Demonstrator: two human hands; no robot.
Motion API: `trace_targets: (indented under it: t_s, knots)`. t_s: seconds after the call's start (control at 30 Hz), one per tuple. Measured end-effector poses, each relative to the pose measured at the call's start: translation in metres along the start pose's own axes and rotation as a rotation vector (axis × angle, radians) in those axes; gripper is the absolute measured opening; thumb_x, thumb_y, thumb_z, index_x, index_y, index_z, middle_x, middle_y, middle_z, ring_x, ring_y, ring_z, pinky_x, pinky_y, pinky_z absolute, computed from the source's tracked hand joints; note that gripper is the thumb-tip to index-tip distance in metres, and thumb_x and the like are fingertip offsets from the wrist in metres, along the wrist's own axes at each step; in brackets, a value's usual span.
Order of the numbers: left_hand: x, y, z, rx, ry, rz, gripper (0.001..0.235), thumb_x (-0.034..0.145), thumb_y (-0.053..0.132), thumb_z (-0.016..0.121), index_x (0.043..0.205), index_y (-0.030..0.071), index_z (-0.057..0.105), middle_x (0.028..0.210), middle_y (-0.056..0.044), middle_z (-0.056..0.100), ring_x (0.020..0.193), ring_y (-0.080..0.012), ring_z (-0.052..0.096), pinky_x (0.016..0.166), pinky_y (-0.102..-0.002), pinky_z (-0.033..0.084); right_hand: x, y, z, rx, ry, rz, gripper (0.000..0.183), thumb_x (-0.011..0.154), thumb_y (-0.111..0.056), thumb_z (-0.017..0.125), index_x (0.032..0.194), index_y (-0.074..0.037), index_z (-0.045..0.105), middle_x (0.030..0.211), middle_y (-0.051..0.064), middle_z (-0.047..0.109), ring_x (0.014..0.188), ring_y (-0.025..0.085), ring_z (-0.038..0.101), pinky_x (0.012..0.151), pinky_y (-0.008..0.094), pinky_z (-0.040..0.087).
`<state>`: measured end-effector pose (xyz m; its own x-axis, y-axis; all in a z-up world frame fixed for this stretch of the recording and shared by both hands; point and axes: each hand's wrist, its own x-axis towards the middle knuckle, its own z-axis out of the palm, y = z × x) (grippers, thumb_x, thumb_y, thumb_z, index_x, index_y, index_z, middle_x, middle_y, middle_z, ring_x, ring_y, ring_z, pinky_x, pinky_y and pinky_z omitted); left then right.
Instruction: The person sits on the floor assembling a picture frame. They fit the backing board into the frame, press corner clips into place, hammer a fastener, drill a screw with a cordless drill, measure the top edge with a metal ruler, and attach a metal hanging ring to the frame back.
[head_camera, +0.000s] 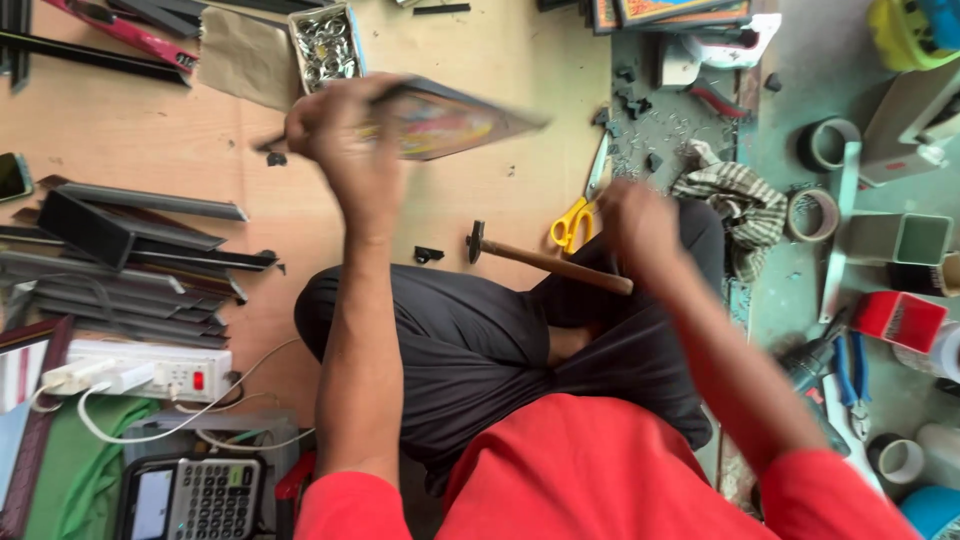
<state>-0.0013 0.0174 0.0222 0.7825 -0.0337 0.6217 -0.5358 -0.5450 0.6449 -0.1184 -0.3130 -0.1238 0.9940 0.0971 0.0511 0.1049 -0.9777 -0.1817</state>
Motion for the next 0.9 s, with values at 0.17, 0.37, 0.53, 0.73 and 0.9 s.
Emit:
trace_targets:
  t_s: [0.17,0.37,0.53,0.73,0.9]
  knots:
    - [-0.066,-0.089,0.006,-0.648,0.205,-0.507,0.024,0.105,0.013,0.073,0.117,-0.004,0.064,0.107,-0.004,0.066,0.102,-0.0122,0.062,0.093,-0.026,0.053,0.079,0.074,0.013,0.001,-0.154,0.158,0.032,0.087,-0.028,0.079,0.116,-0.016,0.073,0.109,0.010,0.070,0.097,0.033,0.068,0.077,0.048,0.056]
    - [-0.084,-0.069,0.010,-0.228,-0.066,-0.463,0.020,0.094,0.003,0.075,0.112,-0.002,0.067,0.098,-0.006,0.074,0.094,-0.0122,0.072,0.086,-0.027,0.059,0.089,0.116,0.065,0.035,-0.479,0.153,0.036,0.086,-0.037,0.083,0.114,-0.016,0.074,0.105,0.009,0.074,0.100,0.031,0.071,0.083,0.046,0.058]
    - [-0.069,-0.052,0.013,-0.144,-0.084,-0.416,0.023,0.091,-0.001,0.079,0.112,0.000,0.070,0.099,-0.009,0.074,0.090,-0.0153,0.073,0.074,-0.029,0.060,0.085,0.108,0.048,0.092,-0.354,0.175,0.020,0.087,-0.033,0.079,0.102,-0.020,0.082,0.091,0.008,0.078,0.084,0.031,0.072,0.073,0.046,0.058]
    - [-0.072,-0.042,0.015,-0.275,-0.069,-0.502,0.026,0.088,-0.003,0.075,0.114,0.002,0.071,0.106,-0.008,0.072,0.095,-0.0143,0.074,0.071,-0.029,0.063,0.081,0.098,0.026,0.117,-0.098,0.323,0.016,0.093,-0.035,0.079,0.101,-0.022,0.084,0.090,0.006,0.077,0.076,0.028,0.072,0.071,0.042,0.057]
    - [-0.075,-0.047,0.016,-0.370,-0.022,-0.534,0.022,0.091,0.003,0.078,0.113,0.002,0.073,0.102,-0.006,0.075,0.091,-0.0124,0.073,0.068,-0.027,0.061,0.079,0.099,0.012,0.236,-0.117,0.434,0.021,0.095,-0.035,0.079,0.103,-0.016,0.081,0.081,0.001,0.077,0.067,0.015,0.072,0.065,0.033,0.055]
